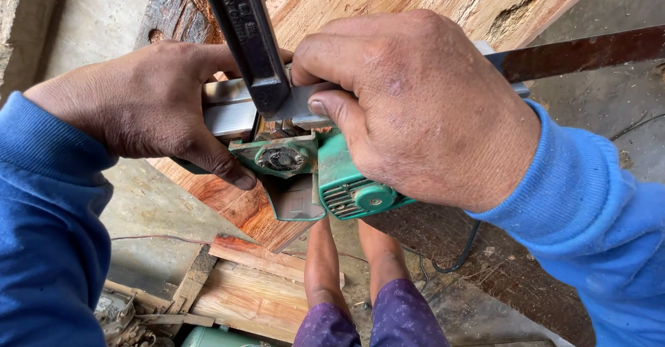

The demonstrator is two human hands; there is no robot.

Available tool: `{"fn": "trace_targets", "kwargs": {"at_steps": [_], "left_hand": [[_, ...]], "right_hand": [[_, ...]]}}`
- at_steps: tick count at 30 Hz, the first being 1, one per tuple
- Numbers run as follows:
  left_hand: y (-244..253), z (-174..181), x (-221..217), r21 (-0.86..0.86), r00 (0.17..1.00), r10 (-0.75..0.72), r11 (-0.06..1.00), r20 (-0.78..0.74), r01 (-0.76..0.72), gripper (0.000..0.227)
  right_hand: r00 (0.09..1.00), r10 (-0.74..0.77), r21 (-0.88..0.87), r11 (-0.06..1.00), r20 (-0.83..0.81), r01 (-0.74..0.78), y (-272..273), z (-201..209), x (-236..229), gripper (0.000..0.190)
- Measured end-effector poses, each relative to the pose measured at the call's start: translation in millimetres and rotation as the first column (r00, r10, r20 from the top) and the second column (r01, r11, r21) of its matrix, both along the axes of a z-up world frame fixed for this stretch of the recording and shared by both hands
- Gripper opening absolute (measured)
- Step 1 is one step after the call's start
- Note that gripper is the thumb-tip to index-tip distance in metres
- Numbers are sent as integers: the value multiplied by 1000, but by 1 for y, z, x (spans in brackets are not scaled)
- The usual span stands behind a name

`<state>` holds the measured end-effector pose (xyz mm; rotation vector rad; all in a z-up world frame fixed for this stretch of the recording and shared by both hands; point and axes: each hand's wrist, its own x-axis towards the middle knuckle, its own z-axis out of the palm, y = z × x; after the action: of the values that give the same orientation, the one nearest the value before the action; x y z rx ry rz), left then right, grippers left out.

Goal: Adjusting the blades and internal components of a power planer using a wrench and measuring tools.

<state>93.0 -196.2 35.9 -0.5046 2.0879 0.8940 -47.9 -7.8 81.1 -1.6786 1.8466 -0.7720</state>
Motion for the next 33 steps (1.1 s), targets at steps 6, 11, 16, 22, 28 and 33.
{"fn": "trace_targets", "kwargs": {"at_steps": [6, 11, 16, 22, 28, 33], "left_hand": [[3, 4, -5, 26, 993, 35, 999, 117, -38, 116], [4, 8, -8, 84, 988, 60, 994, 145, -73, 124], [0, -1, -6, 138, 998, 17, 990, 54, -24, 125], [-6, -12, 3, 141, 998, -7, 990, -55, 15, 128], [-7, -15, 5, 201, 986, 16, 979, -167, 18, 126], [-13, -27, 14, 242, 954, 14, 968, -301, 62, 126]], "right_hand": [[1000, -3, -19, 1000, 0, 3, -1, -2, 2, 12], [1000, 2, -28, 1000, 2, -2, -1, -4, 4, 14], [1000, 1, -33, 999, 19, -1, 0, -6, 3, 14], [1000, 6, -38, 999, 10, -6, 1, -7, 3, 18], [999, 18, -46, 999, 27, -17, 0, -7, 2, 17], [1000, 21, -43, 999, 22, -20, 1, -8, 2, 16]]}}
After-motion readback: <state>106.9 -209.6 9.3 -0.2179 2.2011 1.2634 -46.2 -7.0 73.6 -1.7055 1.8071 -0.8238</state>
